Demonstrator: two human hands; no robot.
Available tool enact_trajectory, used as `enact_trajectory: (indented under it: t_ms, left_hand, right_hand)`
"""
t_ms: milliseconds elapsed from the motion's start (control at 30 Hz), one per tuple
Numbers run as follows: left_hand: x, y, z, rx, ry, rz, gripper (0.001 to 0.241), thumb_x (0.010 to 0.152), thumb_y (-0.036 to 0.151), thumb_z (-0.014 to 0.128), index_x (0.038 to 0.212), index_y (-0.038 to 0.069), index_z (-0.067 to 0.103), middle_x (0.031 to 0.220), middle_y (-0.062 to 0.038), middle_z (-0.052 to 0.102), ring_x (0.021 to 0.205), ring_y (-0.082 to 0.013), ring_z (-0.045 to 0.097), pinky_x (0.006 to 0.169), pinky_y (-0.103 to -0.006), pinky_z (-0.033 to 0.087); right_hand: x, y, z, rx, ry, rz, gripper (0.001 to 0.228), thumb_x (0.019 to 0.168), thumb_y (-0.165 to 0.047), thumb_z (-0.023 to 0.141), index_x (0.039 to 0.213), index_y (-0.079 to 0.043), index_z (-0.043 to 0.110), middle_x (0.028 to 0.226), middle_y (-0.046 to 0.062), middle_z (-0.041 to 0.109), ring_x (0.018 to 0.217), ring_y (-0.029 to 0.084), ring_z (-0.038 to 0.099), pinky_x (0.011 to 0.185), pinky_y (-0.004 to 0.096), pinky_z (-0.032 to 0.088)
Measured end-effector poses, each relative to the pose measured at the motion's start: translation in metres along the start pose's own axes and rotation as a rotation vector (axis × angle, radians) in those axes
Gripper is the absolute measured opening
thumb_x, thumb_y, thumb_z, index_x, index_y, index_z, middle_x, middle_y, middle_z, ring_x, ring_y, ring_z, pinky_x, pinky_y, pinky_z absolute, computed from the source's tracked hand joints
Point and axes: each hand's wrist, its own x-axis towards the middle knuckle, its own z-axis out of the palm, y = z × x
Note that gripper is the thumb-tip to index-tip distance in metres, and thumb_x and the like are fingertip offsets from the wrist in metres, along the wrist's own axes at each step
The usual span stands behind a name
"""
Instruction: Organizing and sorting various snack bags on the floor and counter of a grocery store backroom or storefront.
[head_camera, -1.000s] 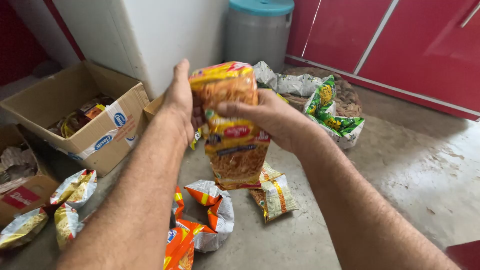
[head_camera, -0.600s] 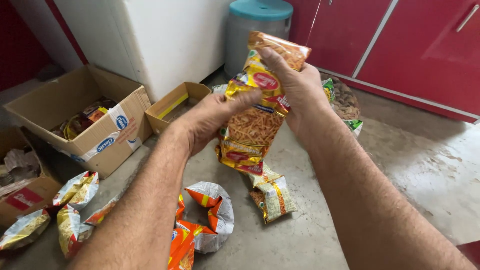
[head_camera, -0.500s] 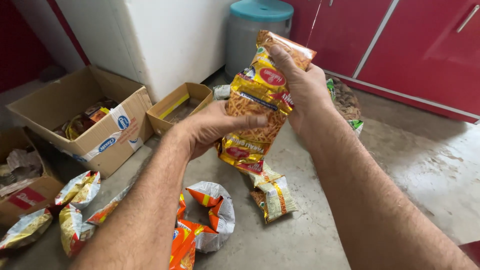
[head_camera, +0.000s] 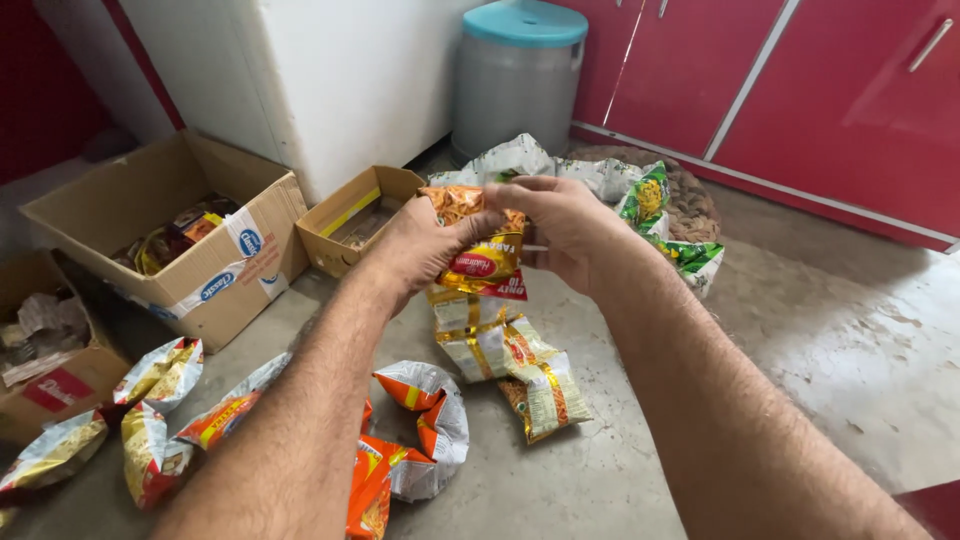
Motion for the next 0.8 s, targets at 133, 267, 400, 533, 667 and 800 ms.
enact_trajectory:
  t_ms: [133,267,400,533,667,800]
  left_hand:
    - [-0.002,0.007,0.0,0.013,0.0,0.081,0.051,0.081,0.046,0.078,0.117,0.01,0.074,0.101,-0.002,0.08,0.09,-0.0103,0.074,0.075,-0.0312,0.061]
    - [-0.005,0.019,0.005,0.095,0.076,-0.085,0.067,0.077,0.063,0.069,0.122,0.012,0.072,0.105,-0.006,0.08,0.093,-0.0143,0.076,0.076,-0.0346,0.064]
    - [0.02,-0.012,0.007,-0.028,0.158,-0.354,0.093,0.083,0.085,0.037,0.131,0.011,0.065,0.119,-0.014,0.074,0.104,-0.0235,0.073,0.084,-0.0438,0.061]
    - [0.029,-0.025,0.016,0.131,0.269,-0.354,0.101,0.084,0.086,0.032,0.14,0.006,0.059,0.131,-0.016,0.065,0.109,-0.0281,0.072,0.086,-0.0476,0.067]
    - [0.028,-0.017,0.021,0.049,0.357,-0.375,0.103,0.08,0.083,0.047,0.151,0.01,0.03,0.139,-0.018,0.058,0.118,-0.0293,0.065,0.09,-0.051,0.062]
    - [0.03,-0.023,0.024,-0.026,0.283,-0.397,0.093,0.079,0.079,0.05,0.152,0.022,0.034,0.142,-0.012,0.055,0.118,-0.0303,0.064,0.094,-0.0621,0.053]
  right_hand:
    - [-0.005,-0.006,0.001,0.017,0.033,-0.036,0.055,0.085,-0.023,0.076,0.136,-0.012,0.059,0.112,0.006,0.073,0.101,0.018,0.07,0.085,0.04,0.055]
    - [0.004,-0.004,-0.003,-0.035,0.073,-0.181,0.047,0.086,-0.012,0.07,0.132,-0.011,0.067,0.111,0.01,0.074,0.094,0.016,0.07,0.081,0.037,0.061]
    - [-0.004,-0.01,0.004,-0.124,0.242,-0.231,0.037,0.085,-0.001,0.061,0.118,-0.01,0.075,0.107,0.007,0.076,0.091,0.012,0.076,0.081,0.029,0.067]
    - [0.001,-0.001,0.007,-0.191,0.268,-0.264,0.032,0.085,0.001,0.06,0.11,-0.007,0.078,0.099,0.008,0.077,0.088,0.014,0.074,0.08,0.03,0.063]
    - [-0.002,0.001,0.01,-0.289,0.404,-0.311,0.027,0.083,-0.007,0.061,0.101,-0.01,0.081,0.093,0.005,0.079,0.085,0.012,0.075,0.081,0.029,0.061]
    - [-0.004,0.001,0.012,-0.476,0.563,-0.322,0.021,0.082,-0.025,0.072,0.098,-0.015,0.082,0.093,0.004,0.079,0.087,0.013,0.074,0.084,0.032,0.057]
